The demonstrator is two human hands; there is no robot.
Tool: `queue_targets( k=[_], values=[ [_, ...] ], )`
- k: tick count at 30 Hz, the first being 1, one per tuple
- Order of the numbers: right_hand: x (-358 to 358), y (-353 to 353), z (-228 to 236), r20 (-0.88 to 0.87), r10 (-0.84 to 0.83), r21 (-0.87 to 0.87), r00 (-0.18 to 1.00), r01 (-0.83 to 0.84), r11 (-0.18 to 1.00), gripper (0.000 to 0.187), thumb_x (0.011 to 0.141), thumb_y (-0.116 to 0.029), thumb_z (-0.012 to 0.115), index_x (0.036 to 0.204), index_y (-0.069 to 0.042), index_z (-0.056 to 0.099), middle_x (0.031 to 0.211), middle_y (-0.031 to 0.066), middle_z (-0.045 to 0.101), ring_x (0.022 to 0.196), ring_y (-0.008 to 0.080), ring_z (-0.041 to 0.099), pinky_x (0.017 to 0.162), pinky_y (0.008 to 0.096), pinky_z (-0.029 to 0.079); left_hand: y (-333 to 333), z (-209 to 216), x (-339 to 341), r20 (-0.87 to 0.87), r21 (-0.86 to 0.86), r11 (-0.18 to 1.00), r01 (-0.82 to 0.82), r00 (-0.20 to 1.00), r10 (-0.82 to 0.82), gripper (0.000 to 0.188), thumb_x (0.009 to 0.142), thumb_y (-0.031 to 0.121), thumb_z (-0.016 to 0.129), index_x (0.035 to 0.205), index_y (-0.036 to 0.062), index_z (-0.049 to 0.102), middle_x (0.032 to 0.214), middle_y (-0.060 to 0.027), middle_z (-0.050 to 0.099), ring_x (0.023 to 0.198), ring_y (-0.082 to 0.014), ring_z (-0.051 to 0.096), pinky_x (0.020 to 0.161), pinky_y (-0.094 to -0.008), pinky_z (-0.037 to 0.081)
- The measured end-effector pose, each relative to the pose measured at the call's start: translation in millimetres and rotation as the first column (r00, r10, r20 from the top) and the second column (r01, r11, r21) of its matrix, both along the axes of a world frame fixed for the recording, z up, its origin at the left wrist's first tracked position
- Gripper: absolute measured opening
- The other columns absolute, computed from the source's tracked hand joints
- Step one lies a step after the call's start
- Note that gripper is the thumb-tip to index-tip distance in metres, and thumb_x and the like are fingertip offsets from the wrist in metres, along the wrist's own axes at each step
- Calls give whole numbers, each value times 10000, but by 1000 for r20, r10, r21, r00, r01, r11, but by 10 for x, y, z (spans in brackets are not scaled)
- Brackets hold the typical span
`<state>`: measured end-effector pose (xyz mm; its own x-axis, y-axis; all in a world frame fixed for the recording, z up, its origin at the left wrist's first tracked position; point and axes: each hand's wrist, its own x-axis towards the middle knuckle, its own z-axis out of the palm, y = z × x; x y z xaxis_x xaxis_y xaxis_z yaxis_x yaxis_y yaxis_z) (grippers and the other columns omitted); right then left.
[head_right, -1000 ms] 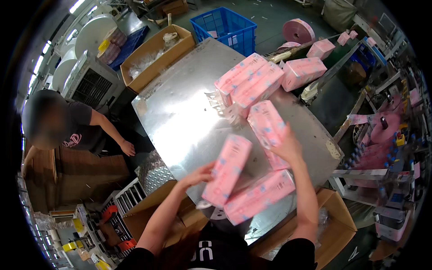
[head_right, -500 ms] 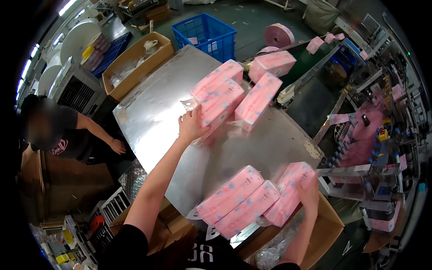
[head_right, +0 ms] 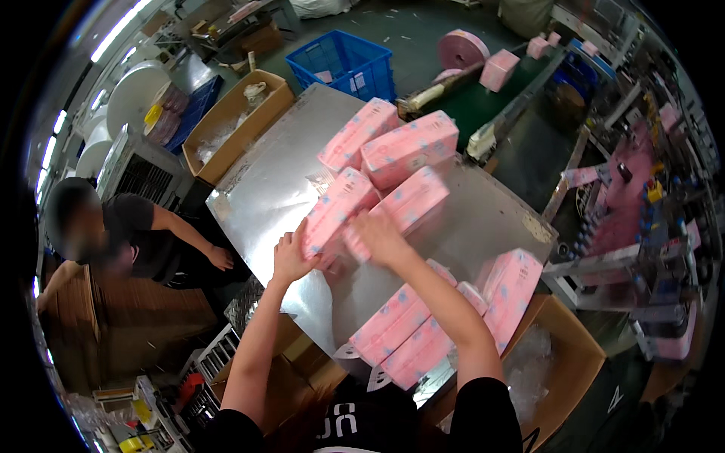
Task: The person places pink packages into cardboard boxes, adds bubble wrap, and places the boxes onto a conveyor belt to be sealed by a machine.
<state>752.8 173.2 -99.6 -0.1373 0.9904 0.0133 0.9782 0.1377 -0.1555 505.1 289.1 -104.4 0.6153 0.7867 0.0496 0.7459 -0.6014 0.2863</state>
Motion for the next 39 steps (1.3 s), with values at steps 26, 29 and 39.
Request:
queue_targets(
  k=[26, 29, 39],
  values=[
    [290, -2131, -306, -459, -774, 81, 437, 888, 453, 1164, 603, -334, 877, 1472, 60, 209, 1353, 251, 480, 1214, 410, 508, 1062, 474, 398, -891, -515, -1086, 191, -978, 40, 206, 795, 576, 674, 860, 575, 625, 1368, 145, 523, 1168, -53, 648, 1011, -184, 636, 821, -313, 526],
    [218, -1105, -225, -527, -629, 59, 571, 763, 643, 1126, 606, -308, 865, 1461, 56, 230, 1341, 243, 491, 1206, 402, 517, 1055, 475, 407, -941, -506, -1038, 134, -957, -157, 244, 852, 506, 684, 848, 586, 631, 1369, 156, 519, 1185, -52, 643, 1026, -186, 635, 825, -318, 529],
    [-12, 449, -352, -689, -579, -442, 436, 380, 813, 1004, 615, -222, 826, 1428, 43, 299, 1300, 219, 531, 1181, 377, 546, 1032, 477, 437, -1381, -423, -1651, 129, -936, -244, 253, 894, 429, 747, 798, 617, 663, 1384, 188, 487, 1234, -54, 630, 1078, -197, 630, 842, -354, 544]
  ],
)
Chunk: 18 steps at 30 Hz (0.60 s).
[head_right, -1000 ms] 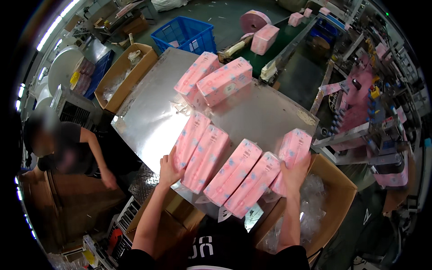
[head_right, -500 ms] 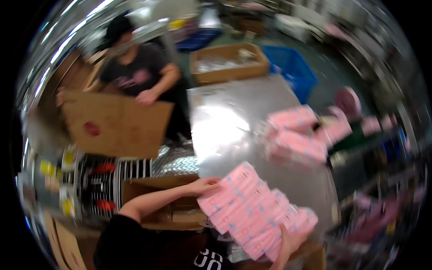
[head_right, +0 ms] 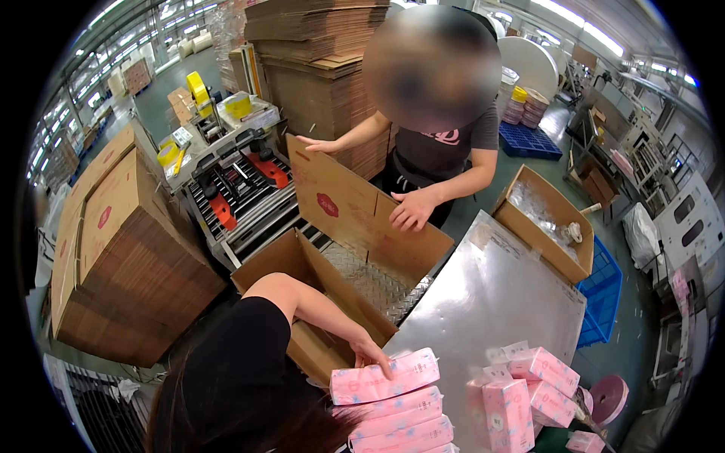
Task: The person places pink packages into cardboard boxes, adds bubble wrap, and places the boxes onto a conveyor belt to be sealed by a machine.
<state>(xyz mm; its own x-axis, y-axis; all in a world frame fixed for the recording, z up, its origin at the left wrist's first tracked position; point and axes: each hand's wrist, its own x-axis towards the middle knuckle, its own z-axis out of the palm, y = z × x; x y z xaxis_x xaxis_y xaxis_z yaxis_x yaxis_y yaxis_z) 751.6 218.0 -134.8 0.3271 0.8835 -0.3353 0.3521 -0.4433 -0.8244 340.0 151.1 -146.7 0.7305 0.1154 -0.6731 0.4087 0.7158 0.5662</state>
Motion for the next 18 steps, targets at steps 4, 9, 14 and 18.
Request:
queue_targets(
  k=[4, 9, 14, 18],
  values=[
    [232, -288, -82, -254, -72, -53, 964, 61, 997, 957, 619, -187, 810, 1414, 38, 326, 1283, 209, 546, 1171, 366, 558, 1023, 477, 449, -107, -21, -195, 116, -31, 994, -100, 988, 103, 709, 828, 542, 676, 1388, 163, 466, 1232, -58, 631, 1105, -177, 619, 870, -401, 549],
    [430, -847, 193, -544, -144, -44, 827, 143, 989, 902, 624, -144, 790, 1397, 31, 361, 1262, 196, 566, 1158, 354, 573, 1012, 478, 464, 216, 645, -701, 205, 191, 940, -283, 948, 244, 760, 839, 360, 745, 1460, 160, 354, 1336, -15, 541, 1181, -152, 549, 898, -385, 535],
    [135, -1246, 593, -822, 5, 30, 569, 35, 999, 849, 629, -101, 770, 1380, 25, 395, 1242, 184, 586, 1146, 341, 588, 1001, 479, 479, 309, 1206, -1799, 290, 418, 773, -476, 877, 383, 531, 808, 199, 753, 1283, 43, 574, 1193, -55, 651, 1066, -153, 627, 942, -324, 496],
    [-738, -1311, 609, -886, 217, 116, 410, -257, 960, 811, 632, -66, 755, 1367, 20, 423, 1225, 174, 601, 1136, 331, 600, 991, 480, 491, -348, 1201, -3119, 176, 440, 724, -531, 842, 510, 717, 749, 217, 774, 1364, 1, 473, 1264, -106, 605, 1175, -200, 570, 1038, -364, 421]
  ],
)
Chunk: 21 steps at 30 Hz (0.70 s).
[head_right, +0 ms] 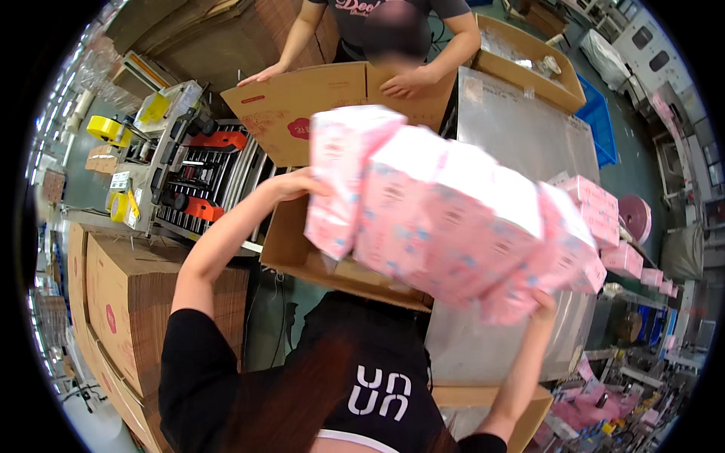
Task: The person places pink packages into cardboard boxes, adds bubble wrap, and places the boxes onto a conveyor belt to be sealed by a machine.
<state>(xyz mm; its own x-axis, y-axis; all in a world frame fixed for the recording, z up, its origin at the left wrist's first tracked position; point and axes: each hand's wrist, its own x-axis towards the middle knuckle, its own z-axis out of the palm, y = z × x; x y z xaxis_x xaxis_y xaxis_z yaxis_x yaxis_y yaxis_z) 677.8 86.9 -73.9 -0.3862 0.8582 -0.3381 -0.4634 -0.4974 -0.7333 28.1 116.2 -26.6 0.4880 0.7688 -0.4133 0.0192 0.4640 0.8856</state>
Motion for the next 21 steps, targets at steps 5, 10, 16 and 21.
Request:
queue_targets(
  k=[5, 10, 16, 21],
  values=[
    [-1678, -337, -587, 441, 286, 74, 850, -353, 933, 755, 612, 83, 783, 1310, 5, 508, 1196, 110, 619, 1114, 255, 595, 947, 392, 514, -1305, -411, -1054, -227, -127, 980, -153, 966, 122, 787, 603, -16, 829, 1329, 24, 527, 1304, -101, 596, 1214, -246, 554, 1088, -412, 406],
    [-2394, -986, -947, 740, 354, -1, 572, -525, 851, 821, 651, 54, 691, 1411, 9, 384, 1403, 166, 457, 1325, 296, 429, 1087, 429, 382, -1882, -502, -1004, -871, -74, 978, 194, 466, -158, 275, 743, 106, 677, 1012, 66, 719, 832, -156, 717, 863, -281, 706, 774, -383, 549],
    [-2863, -1092, -1186, 923, 385, -187, 4, -870, 456, 967, 722, -150, 671, 1547, -268, 181, 1603, 205, 88, 1484, 374, 90, 1121, 664, 148, -2374, -1429, -266, -850, 164, 912, 376, 523, -63, 858, 813, 503, 667, 1501, 130, 316, 1444, -267, 410, 1319, -407, 429, 1092, -476, 371],
    [-3244, -721, -1617, 919, 276, -372, -281, -847, 378, 1205, 626, -174, 767, 1555, -326, 15, 1608, 205, 12, 1493, 347, 57, 1069, 742, 137, -1915, -1987, 193, -899, -123, 915, 383, 347, -266, 1324, 546, 790, 712, 1564, 246, 63, 1589, -233, -127, 1463, -434, -118, 970, -841, 91]
  ],
)
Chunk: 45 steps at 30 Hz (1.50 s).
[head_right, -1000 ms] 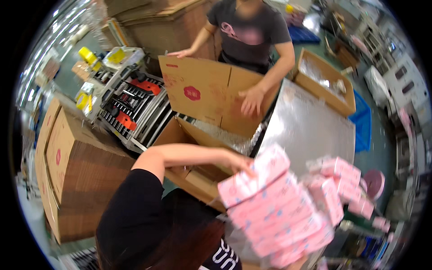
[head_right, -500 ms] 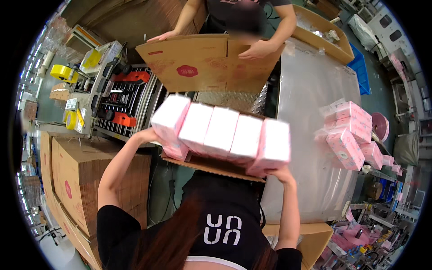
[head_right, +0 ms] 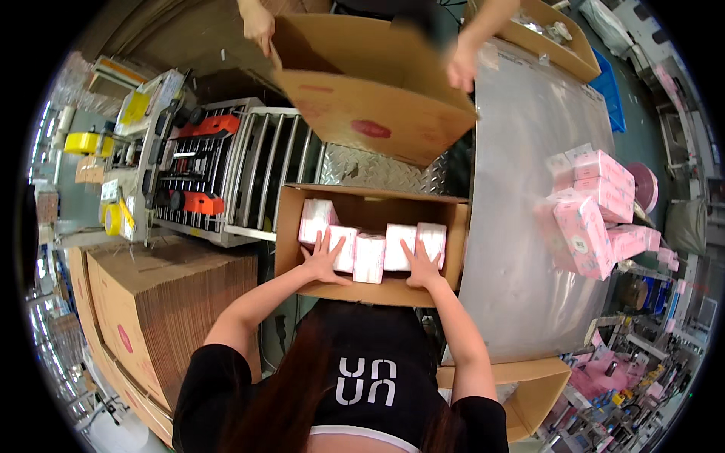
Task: The person places pink packages into cardboard boxes, adds bubble wrap, and places the boxes onto a conveyor belt to be sealed by a machine.
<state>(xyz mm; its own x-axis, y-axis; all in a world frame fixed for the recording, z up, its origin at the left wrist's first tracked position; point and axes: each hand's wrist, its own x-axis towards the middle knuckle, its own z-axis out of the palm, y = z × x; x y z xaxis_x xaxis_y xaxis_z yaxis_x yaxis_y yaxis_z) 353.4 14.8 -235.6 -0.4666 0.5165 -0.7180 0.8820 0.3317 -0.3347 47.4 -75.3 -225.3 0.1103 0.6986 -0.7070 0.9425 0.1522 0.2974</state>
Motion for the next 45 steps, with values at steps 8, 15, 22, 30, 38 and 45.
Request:
queue_targets(
  k=[8, 15, 22, 30, 38, 45],
  values=[
    [-210, 925, -266, -42, -152, 261, 987, 158, 952, 1079, 666, -71, 737, 1543, -251, 135, 1572, 117, 231, 1452, 300, 237, 1059, 753, 194, 758, -88, 108, 105, 431, 845, -316, 948, 300, 1133, 622, 678, 766, 1508, 154, 293, 1577, -216, 149, 1456, -447, 117, 1070, -710, 200],
    [-356, 1385, -653, 42, -118, 100, 992, 113, 989, 921, 711, -64, 652, 1515, -171, 214, 1520, 134, 356, 1361, 318, 404, 1079, 571, 352, 1085, -270, 87, 73, 347, 901, -261, 965, 252, 901, 709, 748, 629, 1447, 272, 426, 1540, -184, 262, 1440, -420, 177, 981, -799, 224],
    [-707, 2063, -846, 233, 28, -24, 972, -23, 999, 400, 758, -55, 595, 1151, -46, 663, 1188, 192, 650, 1127, 326, 621, 935, 427, 511, 1980, -1032, -155, 37, -141, 977, -162, 985, 169, 914, 785, 833, 389, 1463, 221, 423, 1529, -190, 327, 1417, -351, 308, 1061, -719, 239],
    [-318, 883, -1411, 215, -305, 105, 928, 288, 952, 268, 794, -129, 552, 991, -40, 710, 1030, 195, 682, 1027, 327, 638, 903, 421, 505, 1917, -1423, 91, 316, 157, 971, -179, 941, 122, 716, 922, 653, 376, 1374, 116, 516, 1445, -195, 448, 1343, -387, 402, 1121, -453, 318],
    [964, 673, 663, -771, -231, 368, 593, 712, 598, 284, 769, -12, 559, 1022, -55, 680, 1061, 166, 678, 1010, 342, 646, 858, 394, 539, 1246, -1267, 66, -25, 237, 970, -56, 998, 64, 585, 859, 371, 635, 1345, 69, 514, 1320, -238, 538, 1217, -433, 491, 1070, -486, 355],
    [3387, 2080, 1571, -391, -884, 864, 255, 434, -257, 874, 773, -310, 721, 1477, -18, 292, 1423, 304, 387, 1306, 454, 407, 1034, 482, 421, 1674, 135, 1802, 522, 595, 803, -37, 778, -351, 450, 807, 96, 662, 1250, 73, 587, 1225, -172, 587, 1111, -381, 564, 962, -431, 466]
  ],
)
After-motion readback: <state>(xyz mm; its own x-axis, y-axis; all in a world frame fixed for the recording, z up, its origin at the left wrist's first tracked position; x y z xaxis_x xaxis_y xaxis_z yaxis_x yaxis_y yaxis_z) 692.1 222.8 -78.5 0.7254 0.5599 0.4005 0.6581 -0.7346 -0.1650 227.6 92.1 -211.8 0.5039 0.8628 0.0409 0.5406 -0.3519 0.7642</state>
